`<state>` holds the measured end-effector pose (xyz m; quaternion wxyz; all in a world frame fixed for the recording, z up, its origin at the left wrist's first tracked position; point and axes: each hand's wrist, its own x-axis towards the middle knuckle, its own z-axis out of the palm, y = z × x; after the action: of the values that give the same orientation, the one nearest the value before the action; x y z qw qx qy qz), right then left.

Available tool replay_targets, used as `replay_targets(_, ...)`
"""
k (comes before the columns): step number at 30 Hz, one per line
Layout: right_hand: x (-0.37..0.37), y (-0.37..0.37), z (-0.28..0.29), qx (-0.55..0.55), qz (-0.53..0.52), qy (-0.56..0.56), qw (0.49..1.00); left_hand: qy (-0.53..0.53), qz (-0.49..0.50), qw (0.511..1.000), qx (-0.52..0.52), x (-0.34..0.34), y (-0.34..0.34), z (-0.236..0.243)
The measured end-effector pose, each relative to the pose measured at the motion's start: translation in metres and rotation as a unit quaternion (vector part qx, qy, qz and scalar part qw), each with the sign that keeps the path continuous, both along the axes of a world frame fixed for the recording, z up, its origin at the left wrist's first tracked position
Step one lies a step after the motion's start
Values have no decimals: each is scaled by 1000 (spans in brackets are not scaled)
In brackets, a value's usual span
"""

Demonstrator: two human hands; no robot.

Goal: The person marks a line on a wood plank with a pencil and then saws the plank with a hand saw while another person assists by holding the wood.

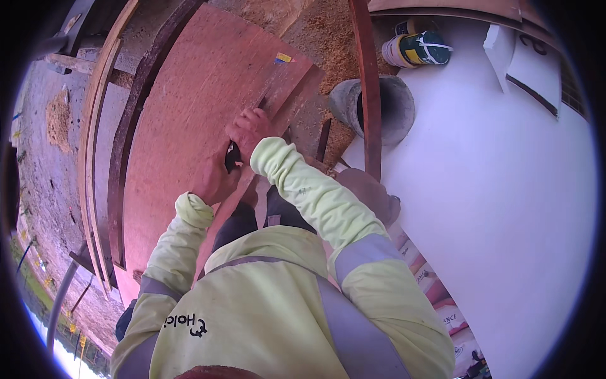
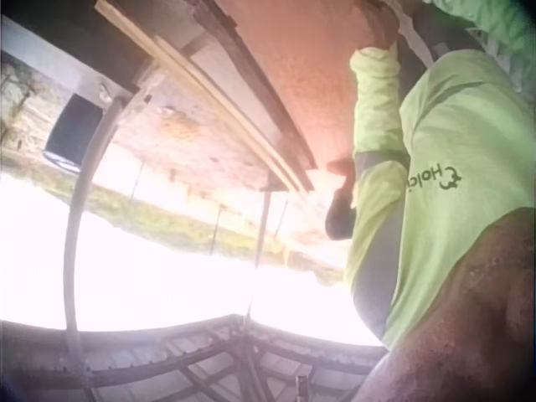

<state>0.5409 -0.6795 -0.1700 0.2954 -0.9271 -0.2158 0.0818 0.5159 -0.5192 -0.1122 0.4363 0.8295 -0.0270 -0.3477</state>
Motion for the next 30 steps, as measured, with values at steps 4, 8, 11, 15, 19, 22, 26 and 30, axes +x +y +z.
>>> replay_targets(4, -23, 15, -4, 37, -35, -22, 998, 49, 11, 999, 12, -11, 16, 4)
replay_targets(8, -14, 24, -5, 67, -27, -44, 996, 5, 1, 1000, 24, -24, 33, 6)
replay_targets(11, -32, 40, 39, 21, 76, 77, 994, 31, -12, 998, 61, -46, 55, 58)
replay_targets(15, -82, 84, 106, 82, 92, 22, 992, 104, 31, 991, 78, -82, 85, 161)
replay_targets(19, -81, 93, 99, 139, 91, 45, 985, 99, 12, 987, 123, -84, 92, 159)
replay_targets(22, -28, 48, 16, 119, 58, 104, 986, 89, 45, 993, 70, -29, 43, 63)
replay_targets(26, 19, 18, -34, 76, 94, 132, 984, -12, 28, 998, 62, 1, 20, 1)
replay_targets(30, -38, 63, 43, 98, 137, 150, 974, 36, 20, 997, 67, -49, 62, 87)
